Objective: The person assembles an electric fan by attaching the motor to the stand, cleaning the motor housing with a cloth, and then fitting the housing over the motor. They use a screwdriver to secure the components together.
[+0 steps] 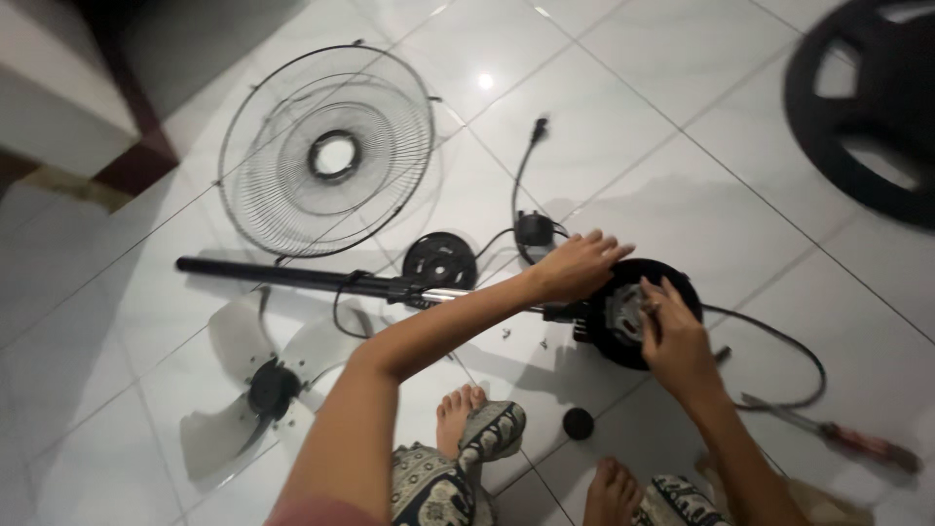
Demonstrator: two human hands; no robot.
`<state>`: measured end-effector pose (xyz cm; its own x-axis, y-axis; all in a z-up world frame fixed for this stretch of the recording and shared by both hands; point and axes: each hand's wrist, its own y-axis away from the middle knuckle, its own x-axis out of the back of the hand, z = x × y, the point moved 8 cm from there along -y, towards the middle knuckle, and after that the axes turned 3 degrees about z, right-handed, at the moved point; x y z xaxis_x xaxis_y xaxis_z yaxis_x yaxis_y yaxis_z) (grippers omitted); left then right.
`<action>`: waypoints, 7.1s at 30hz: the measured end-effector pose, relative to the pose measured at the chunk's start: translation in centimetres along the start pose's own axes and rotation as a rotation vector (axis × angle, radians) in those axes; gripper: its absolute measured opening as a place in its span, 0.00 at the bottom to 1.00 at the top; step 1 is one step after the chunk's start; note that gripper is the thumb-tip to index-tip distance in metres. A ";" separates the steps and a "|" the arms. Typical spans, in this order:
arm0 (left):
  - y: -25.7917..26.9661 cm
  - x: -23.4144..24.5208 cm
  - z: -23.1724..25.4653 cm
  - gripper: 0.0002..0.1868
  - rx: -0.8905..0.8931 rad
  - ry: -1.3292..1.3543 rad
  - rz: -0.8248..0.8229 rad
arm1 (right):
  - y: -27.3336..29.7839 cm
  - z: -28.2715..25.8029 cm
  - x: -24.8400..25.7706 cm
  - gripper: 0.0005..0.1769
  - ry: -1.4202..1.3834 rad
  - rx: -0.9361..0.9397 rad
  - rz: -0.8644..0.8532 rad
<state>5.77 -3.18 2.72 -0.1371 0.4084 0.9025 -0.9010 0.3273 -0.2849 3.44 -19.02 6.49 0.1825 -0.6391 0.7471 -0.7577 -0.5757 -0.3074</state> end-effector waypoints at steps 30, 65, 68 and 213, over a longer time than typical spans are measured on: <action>4.4 1.7 4.1 0.81 0.078 0.054 -0.023 | 1.5 -0.8 -0.1 0.11 -0.006 -0.053 0.101; 9.6 3.1 -3.5 0.52 0.111 0.316 0.078 | 11.4 11.4 7.7 0.05 -0.565 -0.254 0.889; 9.9 3.5 -8.6 0.46 0.279 0.271 0.183 | 11.8 11.2 7.6 0.05 -0.622 -0.272 0.945; -1.9 -0.4 6.4 0.55 0.089 0.228 -0.148 | 12.6 20.9 -7.4 0.12 -1.450 -0.689 0.249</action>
<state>4.95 -9.39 4.98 0.0859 0.5458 0.8335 -0.9384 0.3255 -0.1164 5.64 -32.20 -15.20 0.1224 -0.8239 -0.5533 -0.9062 -0.3202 0.2763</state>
